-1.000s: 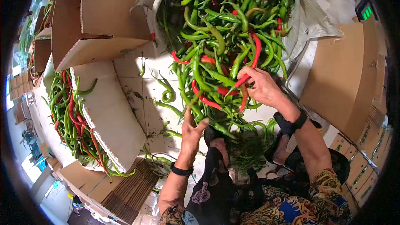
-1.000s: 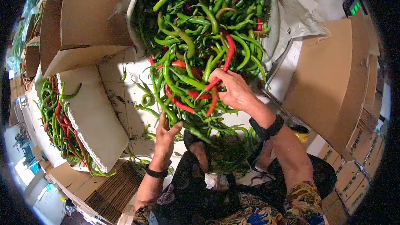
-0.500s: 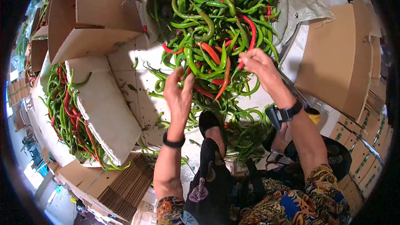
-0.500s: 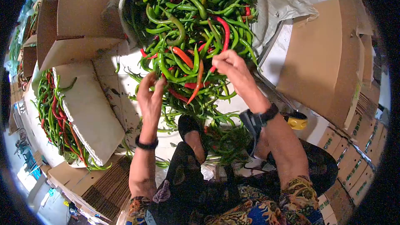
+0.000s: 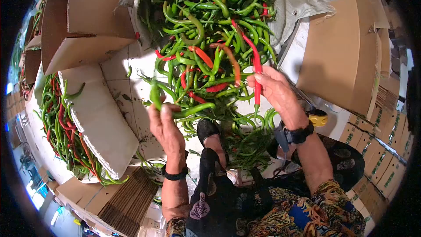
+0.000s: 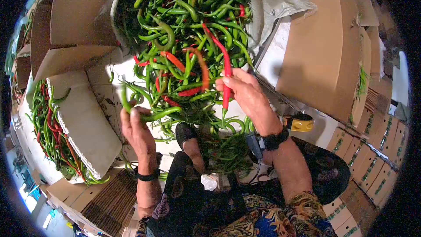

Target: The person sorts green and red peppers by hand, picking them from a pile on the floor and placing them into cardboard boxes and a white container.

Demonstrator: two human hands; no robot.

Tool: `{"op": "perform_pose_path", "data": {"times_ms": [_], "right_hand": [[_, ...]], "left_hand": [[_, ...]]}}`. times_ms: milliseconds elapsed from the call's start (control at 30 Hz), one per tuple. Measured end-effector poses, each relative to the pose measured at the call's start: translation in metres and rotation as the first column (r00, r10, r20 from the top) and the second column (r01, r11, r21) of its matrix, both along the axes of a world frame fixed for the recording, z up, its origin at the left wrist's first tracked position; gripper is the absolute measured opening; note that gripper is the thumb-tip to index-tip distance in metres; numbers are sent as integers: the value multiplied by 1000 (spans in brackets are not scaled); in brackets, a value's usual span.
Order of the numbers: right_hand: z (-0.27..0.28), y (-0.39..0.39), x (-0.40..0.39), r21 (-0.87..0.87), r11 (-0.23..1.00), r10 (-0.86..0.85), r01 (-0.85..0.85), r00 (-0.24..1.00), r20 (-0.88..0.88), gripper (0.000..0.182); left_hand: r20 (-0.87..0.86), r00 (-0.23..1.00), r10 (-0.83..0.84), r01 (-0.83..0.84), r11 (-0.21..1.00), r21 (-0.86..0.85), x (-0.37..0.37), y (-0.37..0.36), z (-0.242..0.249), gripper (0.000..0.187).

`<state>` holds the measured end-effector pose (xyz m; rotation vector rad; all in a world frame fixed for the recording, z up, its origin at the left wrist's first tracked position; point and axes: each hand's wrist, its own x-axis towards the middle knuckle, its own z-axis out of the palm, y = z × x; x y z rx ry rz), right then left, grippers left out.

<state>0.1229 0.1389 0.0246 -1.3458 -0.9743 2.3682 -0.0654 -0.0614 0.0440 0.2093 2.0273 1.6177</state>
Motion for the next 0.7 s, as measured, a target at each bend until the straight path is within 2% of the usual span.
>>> {"op": "perform_pose_path", "data": {"times_ms": [33, 133, 367, 433, 467, 500, 600, 633, 700], "right_hand": [[-2, -7, 8, -9, 999, -49, 48, 998, -30, 28], [3, -27, 18, -67, 988, -144, 140, 988, -60, 22], [-11, -37, 33, -12, 994, -106, 105, 991, -82, 18], [-13, -36, 30, -88, 991, -110, 103, 991, -78, 17], [-12, -35, 27, -119, 988, -113, 104, 991, -76, 18], [-16, -36, 25, -131, 987, -109, 98, 991, -76, 21], [-15, -40, 21, -74, 997, -9, 15, 997, 72, 24], [-14, -42, 22, -49, 999, 23, -20, 998, 61, 25], [-8, -47, 23, 26, 996, 85, -87, 993, 81, 27]], "left_hand": [[-19, 997, -74, 73, 995, -69, 1, 0, -7, 32], [128, 949, -289, 301, 949, -94, 4, 3, -26, 39], [294, 917, -271, 290, 957, -22, 20, -4, -32, 37], [373, 889, -266, 270, 962, 41, 38, 2, -28, 37], [353, 867, -353, 363, 931, 41, 44, 3, -28, 35], [396, 836, -380, 387, 920, 66, 51, 5, -33, 33], [464, 776, -427, 423, 898, 120, 70, 14, -40, 32], [481, 752, -451, 446, 885, 131, 73, 16, -43, 34], [252, 805, -537, 548, 836, 29, 80, 18, -58, 39]]}}
